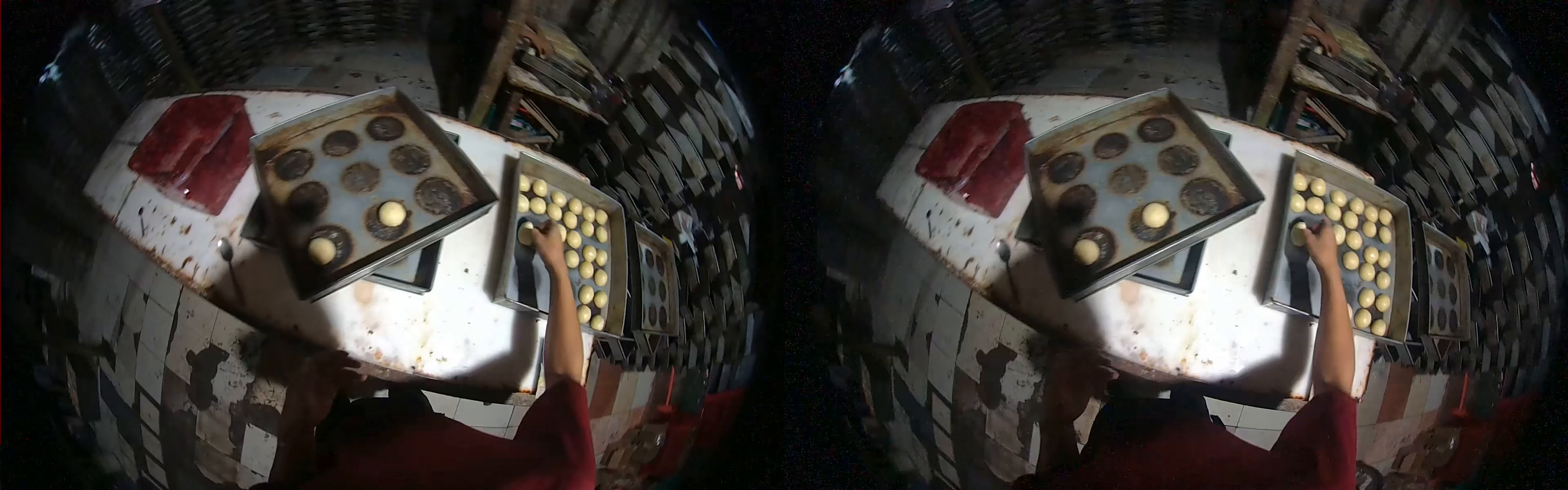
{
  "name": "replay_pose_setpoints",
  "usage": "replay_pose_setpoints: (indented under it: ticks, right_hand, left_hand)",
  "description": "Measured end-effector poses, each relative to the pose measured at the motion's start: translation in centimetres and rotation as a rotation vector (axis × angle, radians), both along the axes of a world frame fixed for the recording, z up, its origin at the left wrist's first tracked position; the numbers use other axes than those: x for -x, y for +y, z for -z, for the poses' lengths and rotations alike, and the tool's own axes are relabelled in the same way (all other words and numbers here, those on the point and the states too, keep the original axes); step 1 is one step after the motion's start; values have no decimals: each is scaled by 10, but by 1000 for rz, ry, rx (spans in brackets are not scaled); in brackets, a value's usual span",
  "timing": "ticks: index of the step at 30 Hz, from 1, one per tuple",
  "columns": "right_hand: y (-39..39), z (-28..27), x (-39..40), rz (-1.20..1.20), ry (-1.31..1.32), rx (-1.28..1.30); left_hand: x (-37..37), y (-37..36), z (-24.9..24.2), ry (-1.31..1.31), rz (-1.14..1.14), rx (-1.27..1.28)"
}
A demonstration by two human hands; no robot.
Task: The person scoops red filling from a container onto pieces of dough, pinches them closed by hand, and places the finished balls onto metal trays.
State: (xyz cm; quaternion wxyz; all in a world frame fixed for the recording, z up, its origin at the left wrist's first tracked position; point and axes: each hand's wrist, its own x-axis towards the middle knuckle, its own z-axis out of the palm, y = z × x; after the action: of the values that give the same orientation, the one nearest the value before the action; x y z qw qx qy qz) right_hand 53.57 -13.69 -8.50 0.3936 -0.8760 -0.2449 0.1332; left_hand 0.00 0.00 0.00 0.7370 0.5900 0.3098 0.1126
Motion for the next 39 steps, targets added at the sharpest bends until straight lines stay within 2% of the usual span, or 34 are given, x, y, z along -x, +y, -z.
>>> replay_pose_setpoints:
  ticks: [1,2,3,6,7,8,9,11,12,13,14,15,17,18,19,21,22,23,25,28,29,31,33,34,35,36,37,38,39]
  right_hand:
    - [1,-15,34,82,174,-366]
    - [4,-31,73,122,164,-603]
    - [-3,-89,110,97,4,-809]
    - [22,-98,303,-152,-188,-892]
    - [32,-99,362,-264,-231,-770]
    - [40,-100,414,-486,-259,-609]
    - [55,-96,461,-767,-273,-498]
    - [84,-104,538,-1226,-371,-445]
    - [91,-109,555,-1249,-372,-446]
    - [99,-113,570,-1219,-14,-433]
    - [106,-116,586,-1160,345,-404]
    - [120,-118,607,-998,162,-546]
    - [162,-106,641,-811,-76,-778]
    - [183,-84,651,-765,29,-729]
    - [204,-61,656,-718,133,-677]
    - [254,-45,645,-437,443,-654]
    - [279,-33,631,-505,201,-635]
    - [300,-20,612,-565,-39,-607]
    - [342,-7,574,-463,-411,-170]
    - [394,19,543,-409,-587,116]
    - [402,20,538,-468,-508,222]
    - [417,38,533,-489,-498,212]
    - [418,49,522,-531,-490,136]
    - [418,39,523,-566,-484,60]
    - [412,29,525,-487,-178,12]
    - [402,-10,538,-401,117,-39]
    - [391,-32,551,-523,44,-247]
    - [392,-23,555,-559,6,-139]
    - [395,-29,567,-596,-52,-179]
  left_hand:
    - [-3,0,3,-129,-39,141]
    - [-7,-1,5,-265,-80,277]
    - [-15,-14,38,-418,-97,308]
    - [37,-14,31,-525,-151,409]
    - [47,-15,30,-593,-193,484]
    - [60,-14,25,-622,-251,539]
    - [82,-14,40,-665,-404,673]
    - [131,-6,28,-554,-539,347]
    - [157,-3,33,-585,-658,364]
    - [180,0,44,-658,-764,353]
    - [199,-1,53,-573,-891,285]
    - [209,-1,48,-483,-1015,220]
    - [215,-1,60,-531,-995,153]
    - [210,-6,52,-725,-931,316]
    - [207,5,39,-774,-974,305]
    - [224,34,28,-830,-837,575]
    - [228,45,22,-781,-732,557]
    - [230,56,23,-772,-737,559]
    - [231,88,31,-826,-682,748]
    - [226,116,56,-743,-663,666]
    - [225,131,67,-673,-648,622]
    - [223,155,71,-719,-636,626]
    - [219,180,75,-625,-748,506]
    - [213,193,85,-604,-876,484]
    - [210,202,94,-604,-873,490]
    - [204,212,99,-584,-920,429]
    - [197,226,101,-571,-965,363]
    - [189,237,96,-474,-965,346]
    - [182,244,89,-470,-963,357]
